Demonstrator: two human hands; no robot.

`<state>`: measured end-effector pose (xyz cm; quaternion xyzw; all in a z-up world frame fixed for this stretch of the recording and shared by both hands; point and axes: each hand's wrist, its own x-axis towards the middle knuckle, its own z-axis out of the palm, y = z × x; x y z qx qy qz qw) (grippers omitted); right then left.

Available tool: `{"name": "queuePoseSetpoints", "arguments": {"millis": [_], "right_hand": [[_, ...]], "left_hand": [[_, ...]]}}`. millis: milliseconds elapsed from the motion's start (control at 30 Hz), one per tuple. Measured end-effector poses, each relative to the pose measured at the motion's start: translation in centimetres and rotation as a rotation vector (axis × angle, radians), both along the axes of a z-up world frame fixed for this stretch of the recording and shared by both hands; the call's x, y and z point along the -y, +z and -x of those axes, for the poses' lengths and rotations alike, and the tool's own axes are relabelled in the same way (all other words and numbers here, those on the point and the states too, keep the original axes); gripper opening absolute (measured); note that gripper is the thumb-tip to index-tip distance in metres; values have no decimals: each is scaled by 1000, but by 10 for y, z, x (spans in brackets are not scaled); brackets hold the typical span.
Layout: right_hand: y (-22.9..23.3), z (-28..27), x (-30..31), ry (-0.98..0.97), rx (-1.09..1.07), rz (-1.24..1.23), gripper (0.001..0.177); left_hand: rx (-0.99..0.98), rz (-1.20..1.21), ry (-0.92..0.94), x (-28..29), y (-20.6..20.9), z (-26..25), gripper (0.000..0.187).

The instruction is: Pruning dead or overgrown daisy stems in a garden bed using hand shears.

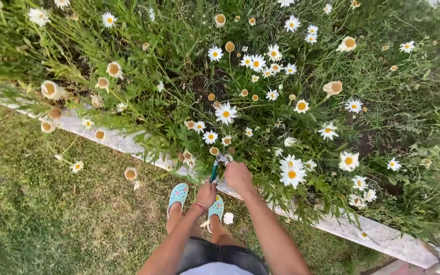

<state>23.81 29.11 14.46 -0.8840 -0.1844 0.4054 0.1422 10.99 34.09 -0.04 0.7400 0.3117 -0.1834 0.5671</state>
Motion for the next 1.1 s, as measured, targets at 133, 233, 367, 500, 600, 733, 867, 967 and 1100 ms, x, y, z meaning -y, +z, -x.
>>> {"name": "queuePoseSetpoints", "arguments": {"millis": [133,233,367,500,600,733,867,967,1100], "right_hand": [[52,22,-41,-117,-8,50,48],[51,20,-9,-64,12,134,46],[98,12,23,-17,0,260,34],[154,-11,37,-18,42,287,45],[141,-42,47,92,131,410,47],[66,-84,50,256,206,438,49],[15,-105,35,399,224,423,46],[4,-111,14,445,241,398,41],[-46,-83,29,374,268,451,32]], "left_hand": [[-42,-4,-39,5,43,-17,47],[-94,9,-90,-7,75,10,49],[131,-98,-164,28,20,39,34],[167,31,-212,49,111,11,28],[290,486,-99,80,115,-16,33],[251,343,50,119,76,-43,38],[17,367,164,115,48,-63,46],[8,349,158,123,-3,-81,49],[25,323,137,119,3,-82,48]]}}
